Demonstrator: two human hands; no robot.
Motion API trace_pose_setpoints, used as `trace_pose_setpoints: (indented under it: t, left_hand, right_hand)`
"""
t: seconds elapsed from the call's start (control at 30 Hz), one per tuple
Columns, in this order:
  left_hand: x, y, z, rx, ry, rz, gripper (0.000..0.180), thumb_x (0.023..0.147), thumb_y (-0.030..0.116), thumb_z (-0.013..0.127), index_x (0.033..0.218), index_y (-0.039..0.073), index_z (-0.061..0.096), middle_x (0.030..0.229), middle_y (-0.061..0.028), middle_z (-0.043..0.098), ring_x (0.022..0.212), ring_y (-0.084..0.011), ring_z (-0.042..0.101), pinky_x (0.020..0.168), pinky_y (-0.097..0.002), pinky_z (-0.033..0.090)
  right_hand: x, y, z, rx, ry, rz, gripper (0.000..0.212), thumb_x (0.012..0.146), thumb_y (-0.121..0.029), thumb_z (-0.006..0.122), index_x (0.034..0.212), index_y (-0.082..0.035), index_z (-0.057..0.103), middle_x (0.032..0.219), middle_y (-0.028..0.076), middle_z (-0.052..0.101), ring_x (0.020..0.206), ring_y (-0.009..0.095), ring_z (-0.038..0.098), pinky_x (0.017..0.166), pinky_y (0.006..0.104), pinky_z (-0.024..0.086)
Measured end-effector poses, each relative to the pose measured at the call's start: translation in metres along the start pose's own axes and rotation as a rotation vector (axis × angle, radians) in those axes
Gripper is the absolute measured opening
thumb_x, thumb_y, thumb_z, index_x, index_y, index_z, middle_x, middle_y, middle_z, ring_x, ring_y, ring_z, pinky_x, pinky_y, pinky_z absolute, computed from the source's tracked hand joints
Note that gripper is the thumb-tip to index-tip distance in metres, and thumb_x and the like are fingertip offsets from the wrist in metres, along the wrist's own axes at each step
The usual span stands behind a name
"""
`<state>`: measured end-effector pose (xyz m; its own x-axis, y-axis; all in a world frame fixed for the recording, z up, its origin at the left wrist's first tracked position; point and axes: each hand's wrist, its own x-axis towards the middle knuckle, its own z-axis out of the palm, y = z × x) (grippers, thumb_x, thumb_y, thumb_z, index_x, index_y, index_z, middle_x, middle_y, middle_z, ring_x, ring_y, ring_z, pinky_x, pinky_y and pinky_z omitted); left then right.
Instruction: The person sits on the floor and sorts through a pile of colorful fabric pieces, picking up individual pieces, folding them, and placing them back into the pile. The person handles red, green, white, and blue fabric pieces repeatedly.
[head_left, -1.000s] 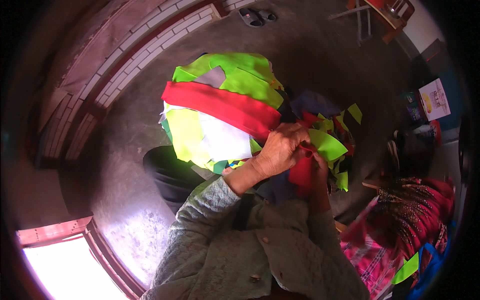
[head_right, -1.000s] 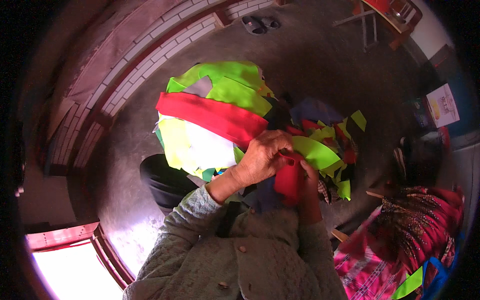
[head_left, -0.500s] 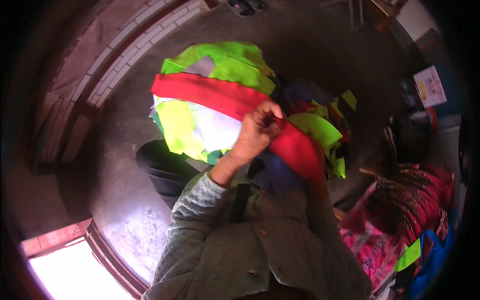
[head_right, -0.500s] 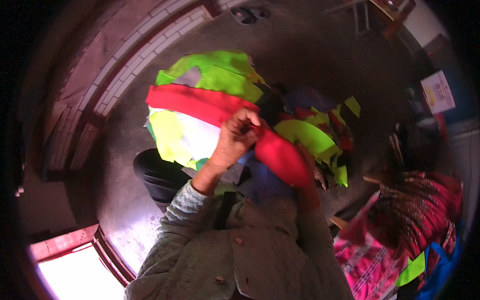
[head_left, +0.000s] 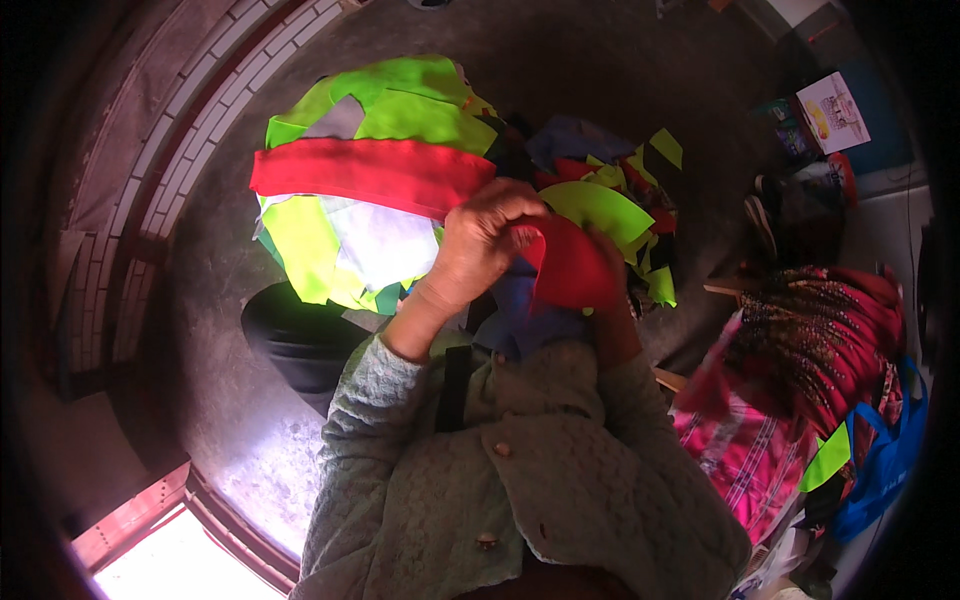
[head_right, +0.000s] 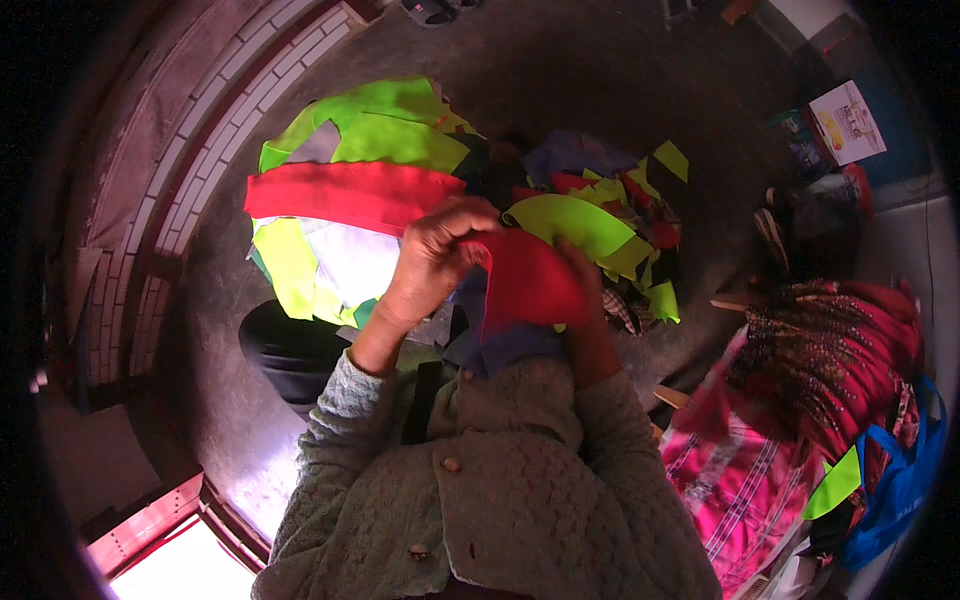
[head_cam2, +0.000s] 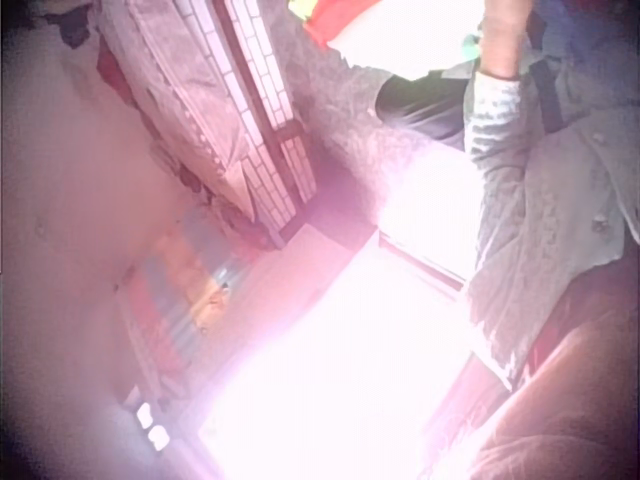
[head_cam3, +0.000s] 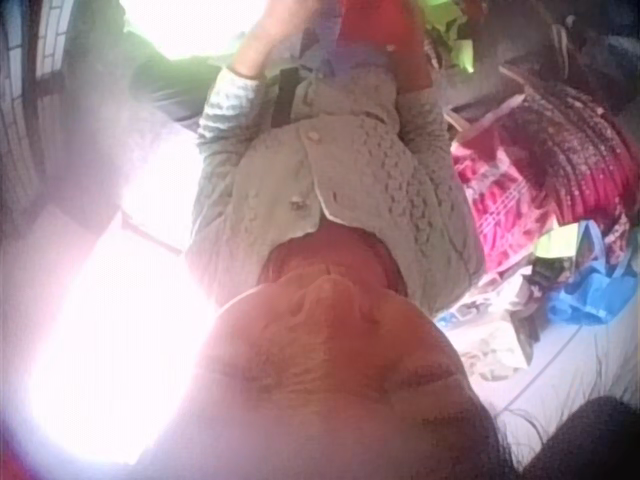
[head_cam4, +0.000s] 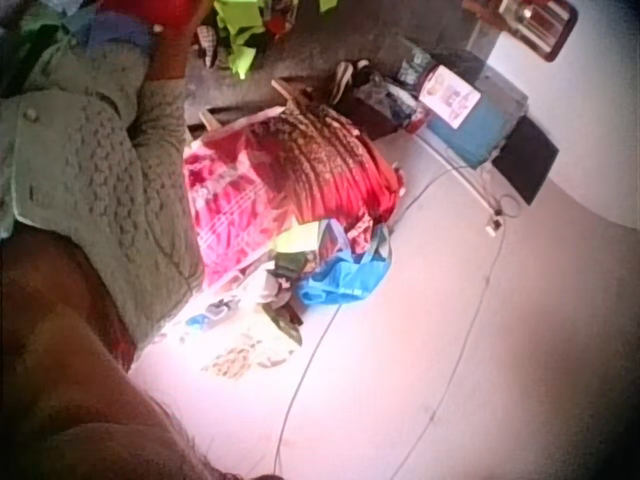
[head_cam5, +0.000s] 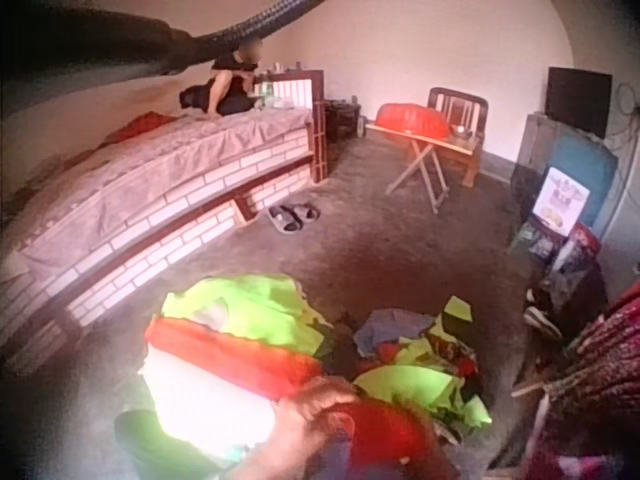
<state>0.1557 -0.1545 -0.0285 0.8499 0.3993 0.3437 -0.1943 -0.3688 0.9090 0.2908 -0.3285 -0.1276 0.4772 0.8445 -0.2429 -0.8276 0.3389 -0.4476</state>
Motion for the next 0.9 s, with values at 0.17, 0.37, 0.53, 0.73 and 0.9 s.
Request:
trace_pose_setpoints:
  t: [0.17, 0.37, 0.53, 0.73, 0.9]
  left_hand:
    - [0.004, 0.014, -0.010, -0.628, 0.222, -0.251, 0.015, 0.089, 0.014, 0.062, 0.096, 0.001, 0.057, 0.086, -0.0007, 0.060, 0.079, -0.0072, 0.055, 0.070, -0.0207, 0.046]
    - [0.001, 0.018, -0.020, -0.596, 0.375, -0.112, 0.023, 0.094, 0.025, 0.056, 0.099, 0.002, 0.055, 0.085, 0.0010, 0.058, 0.073, -0.0040, 0.051, 0.066, -0.0181, 0.043]
    - [0.006, 0.031, -0.042, -0.824, 0.557, -0.155, 0.025, 0.094, 0.023, 0.054, 0.109, 0.002, 0.055, 0.097, -0.0051, 0.064, 0.085, -0.0110, 0.061, 0.075, -0.0250, 0.051]
    - [0.019, 0.059, -0.063, -0.846, 0.654, -0.169, 0.024, 0.095, 0.019, 0.050, 0.108, 0.001, 0.057, 0.098, -0.0090, 0.064, 0.083, -0.0172, 0.064, 0.075, -0.0288, 0.053]
    - [0.038, 0.067, -0.077, -0.777, 0.589, -0.193, 0.034, 0.097, 0.025, 0.043, 0.114, -0.002, 0.055, 0.109, -0.0117, 0.062, 0.095, -0.0213, 0.063, 0.079, -0.0322, 0.053]
  right_hand:
    - [0.002, 0.002, 0.012, 0.027, 0.073, -0.111, 0.036, 0.093, -0.016, 0.048, 0.123, 0.003, 0.050, 0.121, 0.015, 0.057, 0.110, 0.024, 0.056, 0.097, 0.0362, 0.044]
    - [0.003, 0.002, 0.021, -0.094, 0.117, -0.154, 0.039, 0.091, -0.013, 0.049, 0.128, -0.001, 0.047, 0.124, 0.013, 0.056, 0.111, 0.025, 0.057, 0.097, 0.0368, 0.045]
    - [-0.004, -0.011, 0.009, -0.011, 0.107, -0.200, 0.034, 0.092, -0.017, 0.047, 0.122, -0.001, 0.052, 0.116, 0.012, 0.060, 0.103, 0.024, 0.060, 0.091, 0.0365, 0.048]
    - [-0.006, -0.002, 0.000, -0.048, 0.222, -0.181, 0.030, 0.092, -0.019, 0.050, 0.116, 0.000, 0.056, 0.108, 0.011, 0.063, 0.095, 0.022, 0.062, 0.083, 0.0332, 0.051]
    - [-0.004, 0.006, -0.002, -0.064, 0.270, -0.149, 0.031, 0.092, -0.019, 0.052, 0.116, 0.000, 0.056, 0.111, 0.011, 0.062, 0.099, 0.021, 0.061, 0.086, 0.0319, 0.050]
